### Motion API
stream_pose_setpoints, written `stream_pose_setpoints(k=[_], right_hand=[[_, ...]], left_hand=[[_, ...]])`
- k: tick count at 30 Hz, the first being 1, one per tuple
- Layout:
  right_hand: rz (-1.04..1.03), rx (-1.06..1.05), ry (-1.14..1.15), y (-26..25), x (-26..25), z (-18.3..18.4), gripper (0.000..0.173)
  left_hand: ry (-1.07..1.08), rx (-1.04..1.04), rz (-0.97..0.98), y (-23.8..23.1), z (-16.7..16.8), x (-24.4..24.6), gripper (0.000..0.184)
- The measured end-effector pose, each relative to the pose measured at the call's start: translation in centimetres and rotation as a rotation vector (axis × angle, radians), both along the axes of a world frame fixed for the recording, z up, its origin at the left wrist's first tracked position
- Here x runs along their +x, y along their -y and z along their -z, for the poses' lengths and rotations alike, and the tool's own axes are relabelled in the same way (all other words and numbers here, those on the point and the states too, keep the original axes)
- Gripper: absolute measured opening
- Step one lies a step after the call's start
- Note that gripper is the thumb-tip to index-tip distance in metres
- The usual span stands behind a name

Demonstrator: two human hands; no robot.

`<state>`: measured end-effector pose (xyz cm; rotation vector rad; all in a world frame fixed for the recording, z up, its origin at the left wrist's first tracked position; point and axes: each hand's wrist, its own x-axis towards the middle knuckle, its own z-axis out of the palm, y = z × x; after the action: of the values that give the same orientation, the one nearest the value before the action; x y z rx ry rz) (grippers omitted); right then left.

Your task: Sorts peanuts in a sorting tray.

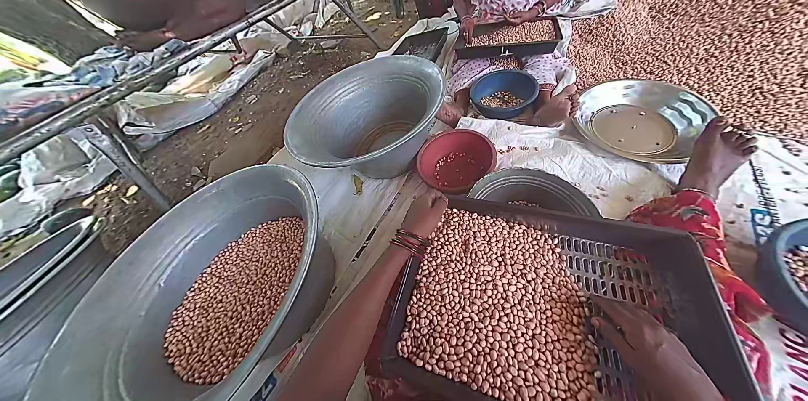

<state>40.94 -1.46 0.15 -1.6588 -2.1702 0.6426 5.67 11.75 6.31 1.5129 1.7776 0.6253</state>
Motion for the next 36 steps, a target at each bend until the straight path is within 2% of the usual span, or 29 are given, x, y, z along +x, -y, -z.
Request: stream_pose_setpoints(k=[1,2,3,4,6,7,9,11,14,16,17,19,20,21,22,24,26,28,30,33,36], right_hand=[[0.001,0.006,-0.004,0.0,0.0,0.0,0.034],[-0.001,0.007,-0.001,0.0,-0.1,-0.1,0.034],[-0.001,0.000,0.003,0.0,-0.1,-0.2,0.034],[-0.001,-0.008,0.006,-0.1,-0.1,-0.2,0.034],[0.000,-0.010,0.010,-0.1,-0.1,-0.1,0.034],[0.000,-0.011,0.012,-0.1,-0.1,0.0,0.034],[-0.001,-0.012,0.014,-0.1,-0.1,0.0,0.034],[0.002,-0.017,0.019,-0.1,0.0,0.0,0.035],[0.008,-0.028,0.021,-0.1,0.0,-0.1,0.034],[0.006,-0.020,0.014,-0.1,0.0,-0.1,0.034],[0.004,-0.015,0.007,-0.1,0.0,-0.1,0.034],[0.003,0.004,-0.001,-0.1,0.0,-0.1,0.034],[0.001,0.016,0.000,0.0,0.1,0.0,0.034],[0.000,0.025,-0.001,0.0,0.1,0.1,0.034],[0.000,0.017,-0.003,0.0,0.0,0.0,0.034],[-0.003,0.009,-0.007,-0.2,0.0,0.0,0.034],[-0.001,0.008,0.000,-0.1,0.0,0.1,0.034],[0.001,-0.002,0.004,0.0,0.0,0.1,0.034],[0.004,0.001,0.011,0.0,0.0,0.0,0.034],[0.002,0.005,0.015,0.0,0.1,0.1,0.033],[0.006,0.007,0.005,0.0,0.0,0.0,0.033]], left_hand=[[0.365,0.057,-0.122,0.1,0.6,0.0,0.025],[0.642,0.018,-0.178,0.2,0.6,0.0,0.030],[0.722,-0.022,-0.168,0.4,0.6,-0.1,0.032],[0.612,-0.024,-0.114,0.4,0.8,0.0,0.030],[0.076,-0.049,0.068,0.3,0.7,0.7,0.026],[-0.172,-0.129,0.165,0.1,0.3,1.3,0.032],[-0.489,-0.275,0.283,-0.1,0.3,2.6,0.040],[-0.634,-0.345,0.310,-0.2,0.6,3.5,0.043],[-0.673,-0.345,0.318,-0.3,0.7,3.8,0.042],[-0.482,-0.259,0.238,-0.3,0.8,3.0,0.038],[-0.264,-0.153,0.137,-0.2,0.9,2.5,0.033],[0.370,0.009,-0.144,-0.1,1.2,2.4,0.020],[0.666,-0.014,-0.225,-0.2,0.9,2.4,0.023],[0.772,-0.024,-0.239,-0.2,0.7,2.2,0.024],[0.681,-0.006,-0.191,-0.2,0.8,2.1,0.022],[0.148,-0.003,0.030,-0.4,0.8,1.8,0.024],[-0.321,-0.157,0.246,-0.4,0.3,2.6,0.037],[-0.570,-0.273,0.335,-0.4,0.6,3.7,0.043],[-0.652,-0.303,0.364,-0.4,0.8,4.2,0.042],[-0.664,-0.311,0.371,-0.4,0.7,4.2,0.042],[-0.558,-0.287,0.342,-0.7,1.1,3.5,0.040]])
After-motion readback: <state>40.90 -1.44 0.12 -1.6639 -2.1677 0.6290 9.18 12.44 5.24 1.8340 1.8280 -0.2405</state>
